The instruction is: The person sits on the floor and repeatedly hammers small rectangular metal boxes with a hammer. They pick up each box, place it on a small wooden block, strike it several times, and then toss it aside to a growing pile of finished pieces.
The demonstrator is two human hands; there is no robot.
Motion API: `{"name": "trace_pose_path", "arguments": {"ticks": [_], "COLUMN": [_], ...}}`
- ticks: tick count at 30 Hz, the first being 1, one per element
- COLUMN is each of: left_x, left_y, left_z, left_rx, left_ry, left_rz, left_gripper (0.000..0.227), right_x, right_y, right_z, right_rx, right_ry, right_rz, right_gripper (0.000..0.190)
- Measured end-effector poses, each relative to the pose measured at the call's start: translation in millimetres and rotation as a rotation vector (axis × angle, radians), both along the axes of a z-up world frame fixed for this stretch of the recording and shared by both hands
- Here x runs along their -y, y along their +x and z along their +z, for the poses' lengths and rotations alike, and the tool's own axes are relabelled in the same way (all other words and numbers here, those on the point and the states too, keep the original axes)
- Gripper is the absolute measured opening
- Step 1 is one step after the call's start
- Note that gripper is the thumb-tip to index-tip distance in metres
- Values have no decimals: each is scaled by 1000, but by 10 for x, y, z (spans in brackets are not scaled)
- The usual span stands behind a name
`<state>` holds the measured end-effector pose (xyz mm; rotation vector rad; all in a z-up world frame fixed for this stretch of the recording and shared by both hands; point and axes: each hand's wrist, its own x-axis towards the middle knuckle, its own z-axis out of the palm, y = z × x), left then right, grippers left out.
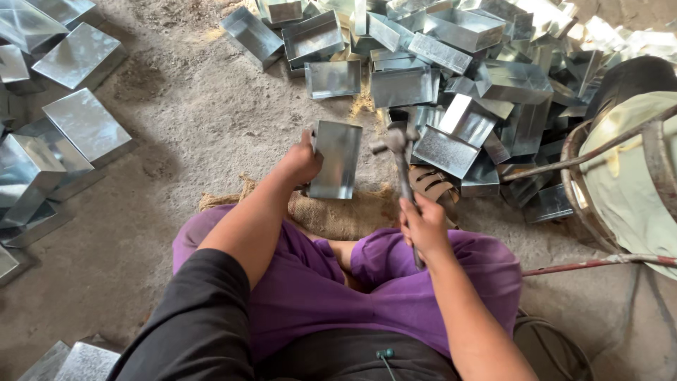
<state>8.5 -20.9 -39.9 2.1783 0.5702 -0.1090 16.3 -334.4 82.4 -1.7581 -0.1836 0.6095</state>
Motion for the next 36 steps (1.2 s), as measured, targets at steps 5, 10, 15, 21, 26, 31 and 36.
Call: {"name": "trace_pose_path", "arguments": {"ticks": [5,10,15,21,26,31,36], "left_x": [32,220,-103,-242,-322,-186,132], "left_y": [30,47,-100,-209,-267,-280,-201], "left_z": [51,59,253,363,578,849,853], "left_rx": [-249,215,-266,-438,-37,-166,-179], "left_ry": [316,926,487,328,637,782,809], "left_rz": [-291,-270,140,-52,-128,-286,-357], "left_gripper": [57,74,109,54,38,51,46], "right_x": [361,372,279,309,241,202,236], "right_y": [-54,15,10,-139,-137,-130,-154], "right_z": [-193,-331,-285,-331,-313,-296,-356], "right_rx": [-167,-205,-171,-138,-78,-88,-65], "right_ry": [-62,1,19,-32,-2,-68,-46], "right_rz": [-171,-202,-111,-13,58,26,25], "right_gripper": [15,16,19,19,22,16,20]}}
